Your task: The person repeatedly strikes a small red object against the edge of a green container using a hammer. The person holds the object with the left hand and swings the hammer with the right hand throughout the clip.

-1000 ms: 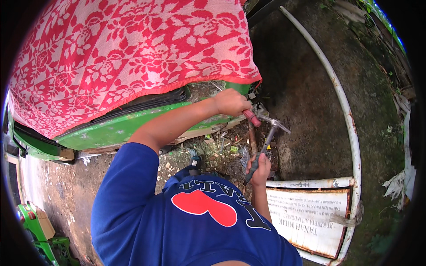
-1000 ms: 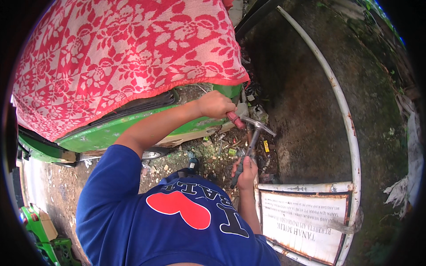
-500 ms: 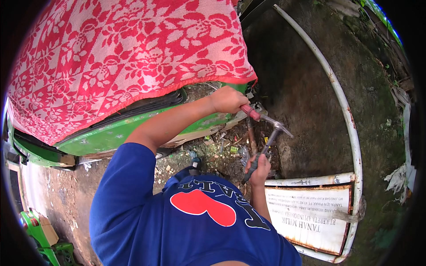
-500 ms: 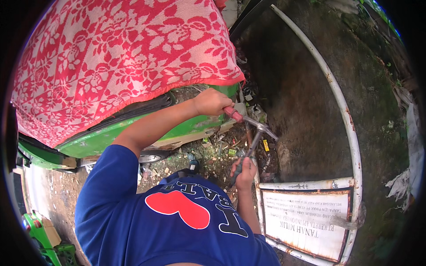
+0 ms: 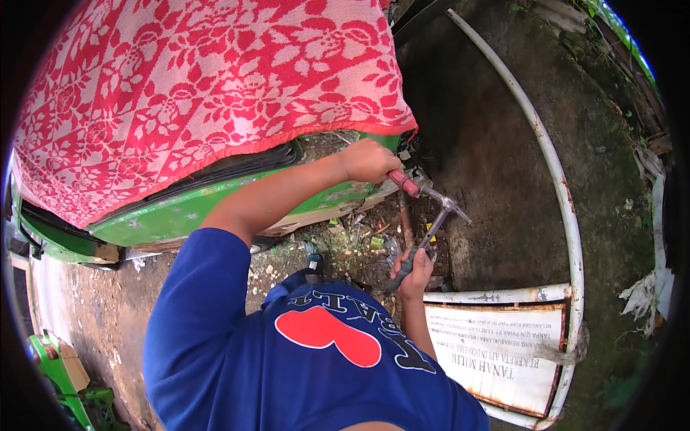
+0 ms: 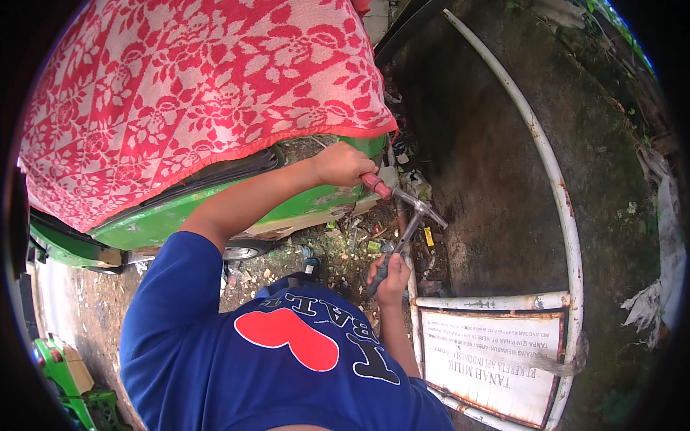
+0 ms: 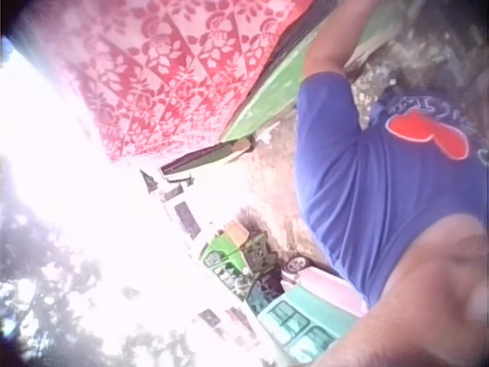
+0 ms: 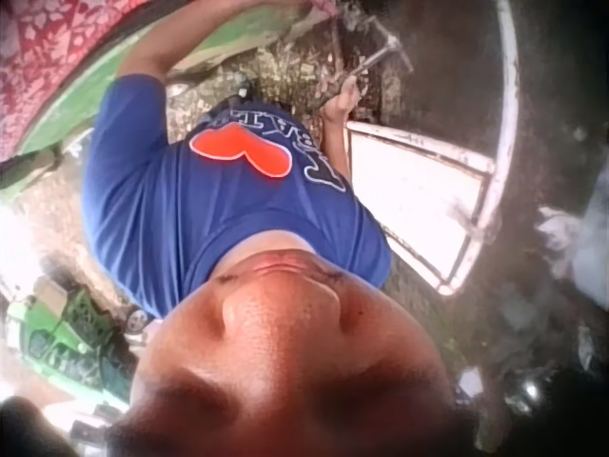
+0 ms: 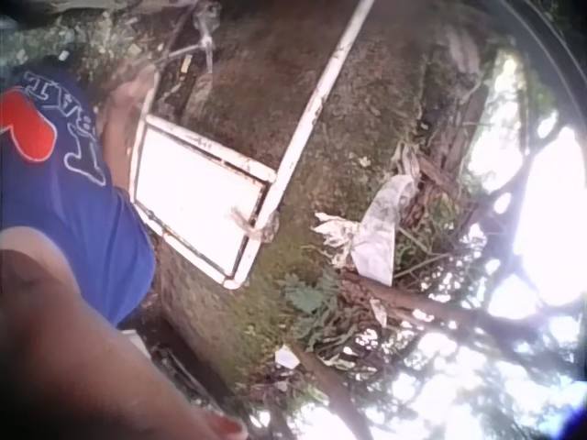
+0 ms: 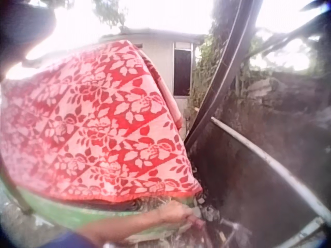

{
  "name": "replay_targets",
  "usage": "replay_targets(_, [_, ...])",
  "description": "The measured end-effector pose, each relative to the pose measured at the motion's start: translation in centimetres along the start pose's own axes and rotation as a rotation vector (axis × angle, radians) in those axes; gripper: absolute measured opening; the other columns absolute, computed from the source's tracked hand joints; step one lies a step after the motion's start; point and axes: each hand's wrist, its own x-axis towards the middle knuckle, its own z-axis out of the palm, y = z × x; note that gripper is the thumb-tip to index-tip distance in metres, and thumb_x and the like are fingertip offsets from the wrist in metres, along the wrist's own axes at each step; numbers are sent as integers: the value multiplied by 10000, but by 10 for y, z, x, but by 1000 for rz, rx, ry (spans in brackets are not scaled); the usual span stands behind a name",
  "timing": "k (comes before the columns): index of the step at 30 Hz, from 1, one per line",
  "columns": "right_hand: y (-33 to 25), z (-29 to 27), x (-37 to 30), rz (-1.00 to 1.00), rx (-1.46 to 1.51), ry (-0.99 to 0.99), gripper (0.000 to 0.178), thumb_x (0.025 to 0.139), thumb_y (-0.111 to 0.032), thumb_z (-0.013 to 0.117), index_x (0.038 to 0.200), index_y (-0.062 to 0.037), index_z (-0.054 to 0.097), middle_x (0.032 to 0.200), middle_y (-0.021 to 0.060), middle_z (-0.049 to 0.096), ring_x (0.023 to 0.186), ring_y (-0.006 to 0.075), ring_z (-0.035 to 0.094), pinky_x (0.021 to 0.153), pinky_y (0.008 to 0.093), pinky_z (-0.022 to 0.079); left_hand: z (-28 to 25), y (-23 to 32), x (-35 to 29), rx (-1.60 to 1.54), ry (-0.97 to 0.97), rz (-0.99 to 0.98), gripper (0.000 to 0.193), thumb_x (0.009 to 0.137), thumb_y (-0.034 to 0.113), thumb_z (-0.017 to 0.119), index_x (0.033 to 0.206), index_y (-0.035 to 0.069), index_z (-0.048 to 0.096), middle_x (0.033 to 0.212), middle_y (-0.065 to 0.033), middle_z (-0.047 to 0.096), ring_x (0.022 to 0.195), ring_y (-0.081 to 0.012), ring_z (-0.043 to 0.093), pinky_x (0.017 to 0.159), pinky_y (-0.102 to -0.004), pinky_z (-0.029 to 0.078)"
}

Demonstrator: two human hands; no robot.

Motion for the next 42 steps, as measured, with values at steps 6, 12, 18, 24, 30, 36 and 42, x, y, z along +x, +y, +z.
replay_targets(6, [-5, -10, -5, -161, 271, 78, 472, 1002, -475, 431, 836, -36, 483, 623, 92, 511, 475, 151, 475, 429, 270, 412, 5, -1, 4, 16, 9, -37, 114, 784, 250, 635, 875, 181, 645, 717, -45, 638, 667, -283, 643, 573, -439, 499])
replay_targets(12, [-5, -7, 1, -201, 234, 118, 472, 999, -476, 440, 834, -36, 480, 629, 101, 527, 493, 153, 493, 445, 275, 420, 2, -3, 7, 19, 20, -50, 128, 780, 251, 642, 875, 167, 646, 719, -44, 637, 670, -284, 642, 573, -439, 496])
replay_targets(18, [4, -5, 9, 23, -69, 12, 479, 1011, -472, 408, 826, -35, 476, 612, 92, 504, 478, 153, 477, 436, 271, 417, 4, 3, 0, 10, -9, -55, 128, 789, 256, 640, 871, 157, 652, 733, -47, 647, 681, -287, 646, 578, -440, 498])
replay_targets(24, [5, -8, 13, -21, -16, 27, 455, 1014, -435, 418, 849, -17, 491, 632, 104, 522, 485, 153, 487, 441, 273, 421, 3, -1, 7, 34, -38, -116, 133, 805, 269, 636, 870, 157, 663, 740, -56, 653, 688, -298, 648, 585, -436, 504])
replay_targets(30, [-2, -13, 10, -141, 124, 48, 469, 1002, -467, 436, 842, -29, 484, 627, 96, 518, 485, 150, 488, 438, 267, 416, 1, -1, 12, 19, -35, -129, 136, 800, 282, 645, 856, 159, 658, 737, -56, 651, 686, -303, 646, 585, -441, 503])
replay_targets(36, [-27, -24, 20, -165, 113, 59, 479, 1011, -473, 405, 819, -41, 488, 599, 82, 496, 479, 143, 481, 436, 257, 418, 2, 0, 16, 47, -39, -175, 125, 789, 261, 641, 836, 145, 652, 737, -79, 645, 689, -313, 643, 606, -447, 506])
replay_targets(42, [-11, -17, 28, -21, -54, 38, 452, 1011, -443, 428, 828, -33, 482, 613, 79, 496, 489, 150, 487, 424, 270, 424, 4, -10, 2, 40, -48, -320, 119, 774, 238, 627, 831, 134, 645, 757, -96, 648, 709, -327, 642, 620, -463, 499])
